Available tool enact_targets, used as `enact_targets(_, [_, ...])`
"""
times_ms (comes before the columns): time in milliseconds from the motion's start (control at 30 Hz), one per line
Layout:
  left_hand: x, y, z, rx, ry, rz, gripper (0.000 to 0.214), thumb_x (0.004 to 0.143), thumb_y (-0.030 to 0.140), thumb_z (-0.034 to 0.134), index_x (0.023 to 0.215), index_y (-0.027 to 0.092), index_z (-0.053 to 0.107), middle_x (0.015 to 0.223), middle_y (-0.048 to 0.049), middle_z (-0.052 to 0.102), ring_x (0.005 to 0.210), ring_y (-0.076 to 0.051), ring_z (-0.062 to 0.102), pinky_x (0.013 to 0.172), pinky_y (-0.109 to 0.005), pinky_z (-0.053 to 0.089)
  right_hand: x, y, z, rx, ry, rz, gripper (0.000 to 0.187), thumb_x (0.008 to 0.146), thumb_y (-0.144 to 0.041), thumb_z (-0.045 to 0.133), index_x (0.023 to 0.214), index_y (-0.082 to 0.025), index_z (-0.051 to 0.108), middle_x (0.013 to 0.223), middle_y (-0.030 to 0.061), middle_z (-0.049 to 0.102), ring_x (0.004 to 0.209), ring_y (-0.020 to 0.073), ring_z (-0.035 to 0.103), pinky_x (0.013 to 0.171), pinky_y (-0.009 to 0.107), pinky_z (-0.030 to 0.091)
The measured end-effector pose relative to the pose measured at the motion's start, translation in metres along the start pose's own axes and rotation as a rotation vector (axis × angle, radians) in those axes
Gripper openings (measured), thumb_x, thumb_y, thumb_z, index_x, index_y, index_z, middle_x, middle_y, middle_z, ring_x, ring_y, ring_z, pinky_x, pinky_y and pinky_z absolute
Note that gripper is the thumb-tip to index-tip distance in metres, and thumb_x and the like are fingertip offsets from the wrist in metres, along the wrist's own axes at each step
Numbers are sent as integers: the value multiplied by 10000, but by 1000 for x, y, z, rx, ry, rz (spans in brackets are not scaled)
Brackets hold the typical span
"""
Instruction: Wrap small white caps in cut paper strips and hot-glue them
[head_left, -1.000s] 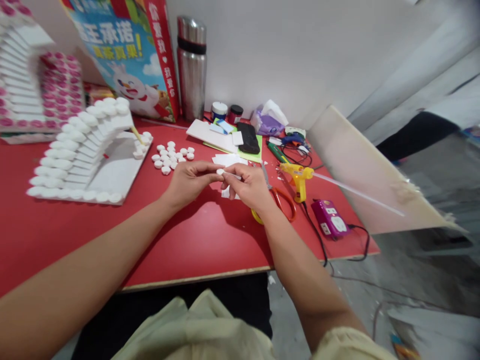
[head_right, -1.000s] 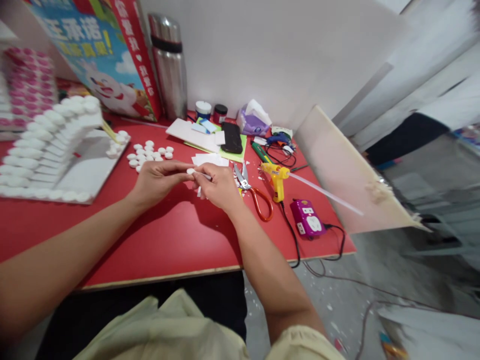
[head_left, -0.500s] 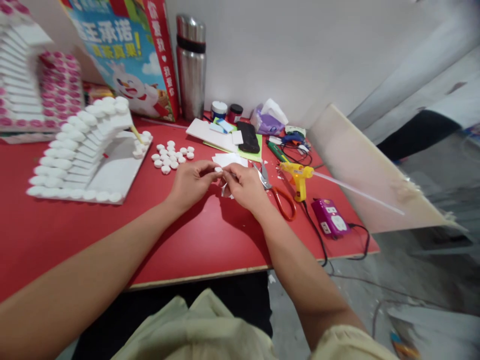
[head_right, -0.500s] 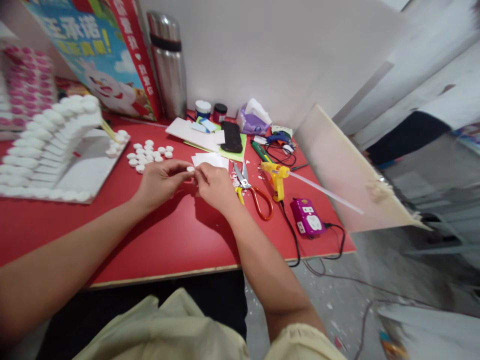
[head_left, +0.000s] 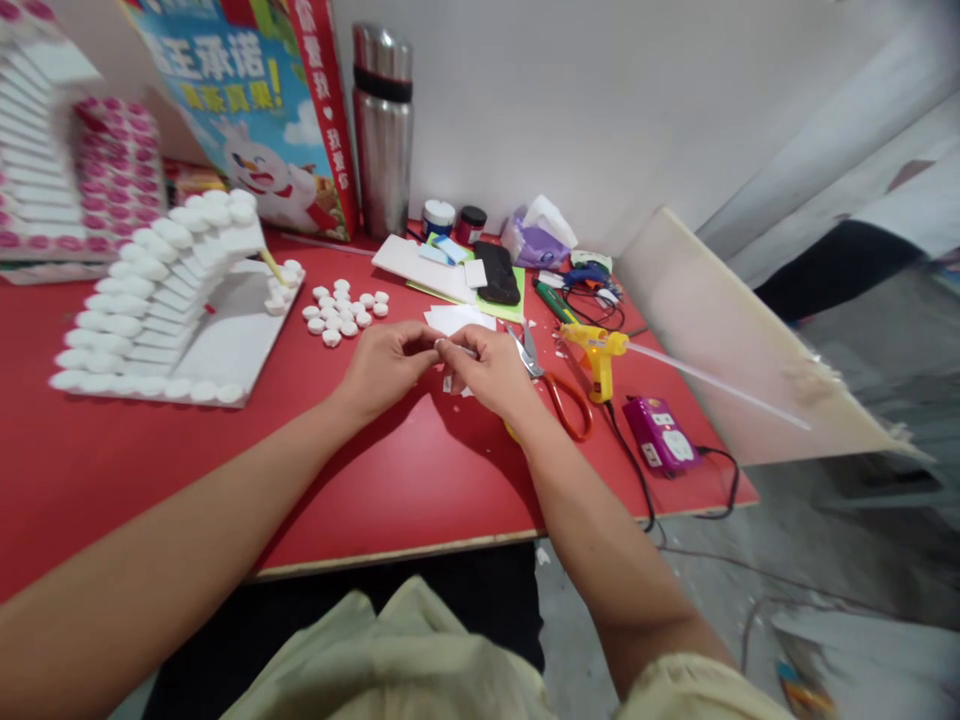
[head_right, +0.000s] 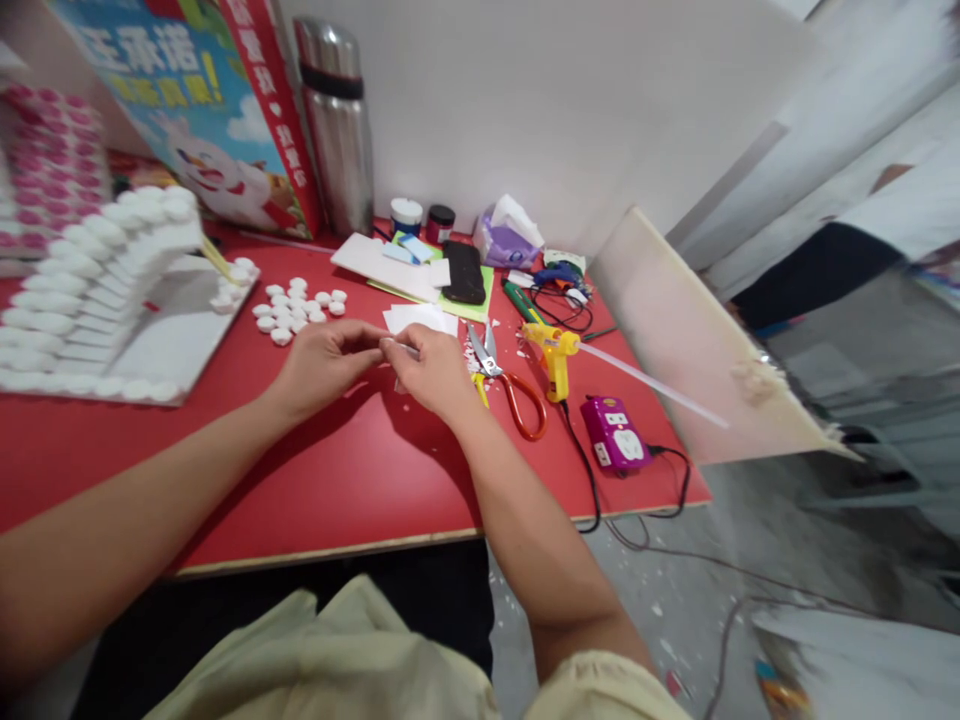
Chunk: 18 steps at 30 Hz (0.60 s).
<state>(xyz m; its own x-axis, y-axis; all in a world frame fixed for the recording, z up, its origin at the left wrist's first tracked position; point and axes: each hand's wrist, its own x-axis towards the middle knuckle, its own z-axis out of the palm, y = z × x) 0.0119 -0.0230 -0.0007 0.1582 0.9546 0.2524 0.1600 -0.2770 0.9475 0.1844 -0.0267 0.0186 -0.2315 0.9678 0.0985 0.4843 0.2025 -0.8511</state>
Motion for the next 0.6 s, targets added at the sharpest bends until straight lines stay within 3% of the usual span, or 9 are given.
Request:
enact_targets(200, [3,-2,-2,-218,-48,-126,209,791,369,824,915,203,856,961,-93,828,896,-255,748,888,-417,592,1,7,-3,15,9,-34,282,1006,-423,610,815,-218,642,578,-15,660,568,151,657,602,264,483])
enact_targets(333, [3,0,-4,-159,-36,-75,222,808,404,825,915,213,858,934,-81,822,885,-251,741,873,-410,596,1,5,-1,91,21,-33,311,989,-473,648,825,-209,664,607,-13,671,543,136,652,565,250,493])
enact_targets(467, [2,3,-4,-129,-27,-12,247,848,428,794,945,205,838,895,-72,807,870,-244,741,846,-391,614,3,-3,-4,425,21,151,425,926,-590,715,824,-179,677,729,37,740,486,119,636,503,251,539])
enact_targets(600, [3,1,-4,-238,-71,-71,357,840,477,804,1028,173,798,911,-86,802,829,-230,747,805,-387,631,9,-7,-12,734,-54,425,543,1012,-659,541,924,-148,702,729,85,758,479,142,646,507,292,604])
